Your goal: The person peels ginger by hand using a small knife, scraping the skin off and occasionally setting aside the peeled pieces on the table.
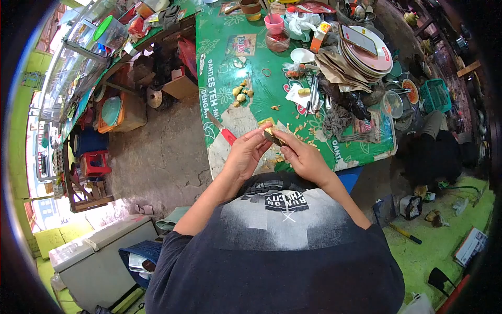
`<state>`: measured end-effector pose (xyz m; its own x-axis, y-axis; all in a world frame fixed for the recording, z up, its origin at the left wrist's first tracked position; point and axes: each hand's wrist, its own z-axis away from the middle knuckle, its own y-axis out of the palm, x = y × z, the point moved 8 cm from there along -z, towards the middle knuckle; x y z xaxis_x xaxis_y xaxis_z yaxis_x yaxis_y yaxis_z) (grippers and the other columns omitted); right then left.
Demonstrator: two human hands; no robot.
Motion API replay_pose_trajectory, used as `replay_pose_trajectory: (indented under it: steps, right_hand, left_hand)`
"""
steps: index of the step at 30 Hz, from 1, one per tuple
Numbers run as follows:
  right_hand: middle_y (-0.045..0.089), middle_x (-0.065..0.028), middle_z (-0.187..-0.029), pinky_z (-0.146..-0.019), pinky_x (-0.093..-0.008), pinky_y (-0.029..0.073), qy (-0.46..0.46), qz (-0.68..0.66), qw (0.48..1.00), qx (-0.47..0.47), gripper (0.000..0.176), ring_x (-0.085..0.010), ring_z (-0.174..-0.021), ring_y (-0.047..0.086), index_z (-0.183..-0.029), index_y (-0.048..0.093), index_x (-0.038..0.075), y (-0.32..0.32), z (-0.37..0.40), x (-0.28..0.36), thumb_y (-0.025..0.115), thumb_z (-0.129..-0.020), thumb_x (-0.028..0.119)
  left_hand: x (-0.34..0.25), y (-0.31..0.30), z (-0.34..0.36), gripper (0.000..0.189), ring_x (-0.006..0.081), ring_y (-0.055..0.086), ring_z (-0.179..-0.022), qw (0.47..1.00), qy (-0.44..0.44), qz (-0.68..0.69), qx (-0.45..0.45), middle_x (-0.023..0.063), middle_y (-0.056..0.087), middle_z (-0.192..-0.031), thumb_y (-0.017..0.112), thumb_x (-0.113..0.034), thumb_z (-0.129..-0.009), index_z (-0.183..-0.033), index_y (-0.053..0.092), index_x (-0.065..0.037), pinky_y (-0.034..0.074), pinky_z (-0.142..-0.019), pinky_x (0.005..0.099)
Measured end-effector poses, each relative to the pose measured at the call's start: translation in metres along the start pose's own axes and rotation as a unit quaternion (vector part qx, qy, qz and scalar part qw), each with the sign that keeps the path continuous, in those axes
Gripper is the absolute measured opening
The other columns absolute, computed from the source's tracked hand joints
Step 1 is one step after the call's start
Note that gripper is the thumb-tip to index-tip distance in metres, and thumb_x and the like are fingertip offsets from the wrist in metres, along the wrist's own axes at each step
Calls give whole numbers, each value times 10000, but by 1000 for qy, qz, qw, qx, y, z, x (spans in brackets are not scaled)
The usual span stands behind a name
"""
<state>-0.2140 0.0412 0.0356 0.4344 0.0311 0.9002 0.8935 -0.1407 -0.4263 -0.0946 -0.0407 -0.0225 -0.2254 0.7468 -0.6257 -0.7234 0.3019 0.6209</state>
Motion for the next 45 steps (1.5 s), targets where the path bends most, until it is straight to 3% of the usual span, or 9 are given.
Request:
replay_pose_trajectory:
  steps: [5, 14, 23, 33, 36, 39, 41, 44, 45]
  right_hand:
    - [664, -136, -1097, -744, -432, 524, -1, 10, 1000, -17, 335, -359, -887, 663, -1305, 496, 163, -3, 0, -2, 518, -975, 208]
    - [664, -143, -1057, -721, -419, 521, 47, -63, 997, 16, 339, -352, -858, 668, -1306, 494, 171, -1, -2, -3, 530, -972, 216]
    - [663, -158, -1007, -697, -417, 519, 73, -37, 996, 25, 328, -350, -821, 668, -1294, 489, 159, 4, -5, -16, 526, -973, 216]
    - [668, -154, -922, -666, -439, 511, 65, 1, 998, 19, 328, -365, -799, 665, -1290, 471, 158, 6, -6, -19, 525, -973, 223]
    - [655, -145, -873, -647, -412, 509, 30, 27, 999, -5, 305, -335, -751, 664, -1276, 485, 157, 7, -8, -21, 515, -977, 208]
    - [634, -109, -793, -602, -337, 493, 66, -75, 995, 3, 268, -231, -650, 633, -1256, 507, 131, 8, -11, -33, 484, -998, 202]
    - [604, -47, -753, -579, -271, 459, 171, -355, 919, 16, 297, -127, -611, 560, -1294, 505, 105, 9, -10, -50, 453, -1018, 202]
    - [578, -1, -760, -599, -233, 441, 156, -311, 937, 23, 350, -70, -659, 522, -1355, 478, 86, 1, -9, -51, 434, -1032, 212]
    - [644, -53, -846, -676, -259, 472, 130, -253, 958, 37, 407, -130, -731, 583, -1410, 439, 115, 3, -8, -46, 462, -1013, 199]
  left_hand:
    - [-1, 3, 4, 369, 108, 617, -1007, 1000, -2, -26, 2, 51, 648, -1162, 603, -108, -940, -1287, 570, 13, 499, -891, 229]
    - [-12, 6, 4, 342, 132, 619, -1009, 997, 33, -60, 19, 83, 658, -1135, 616, -87, -926, -1242, 592, 43, 489, -896, 271]
    - [-9, -2, 4, 220, 149, 647, -939, 996, 25, -78, -22, 91, 694, -1026, 641, -43, -891, -1092, 658, 44, 492, -883, 280]
    - [-6, -7, 4, 221, 159, 650, -931, 996, 15, -79, -27, 90, 692, -990, 652, -47, -884, -1081, 648, 53, 506, -861, 292]
    - [0, -16, 2, 221, 166, 650, -940, 993, -13, -100, -58, 97, 687, -987, 651, -44, -884, -1081, 642, 56, 513, -859, 297]
    - [1, -18, 0, 227, 172, 649, -962, 993, -15, -101, -66, 106, 680, -1020, 634, -50, -892, -1091, 632, 60, 513, -879, 296]
    - [-1, -11, -1, 285, 156, 640, -969, 998, 3, -51, -41, 89, 667, -1086, 644, -97, -899, -1151, 622, 37, 504, -867, 243]
    - [-3, -16, -2, 299, 152, 633, -998, 998, -1, -20, -51, 91, 652, -1124, 610, -87, -918, -1192, 597, 33, 502, -894, 248]
    - [-4, -16, -2, 299, 152, 633, -998, 998, -1, -21, -51, 91, 652, -1124, 610, -87, -918, -1192, 597, 33, 502, -894, 248]
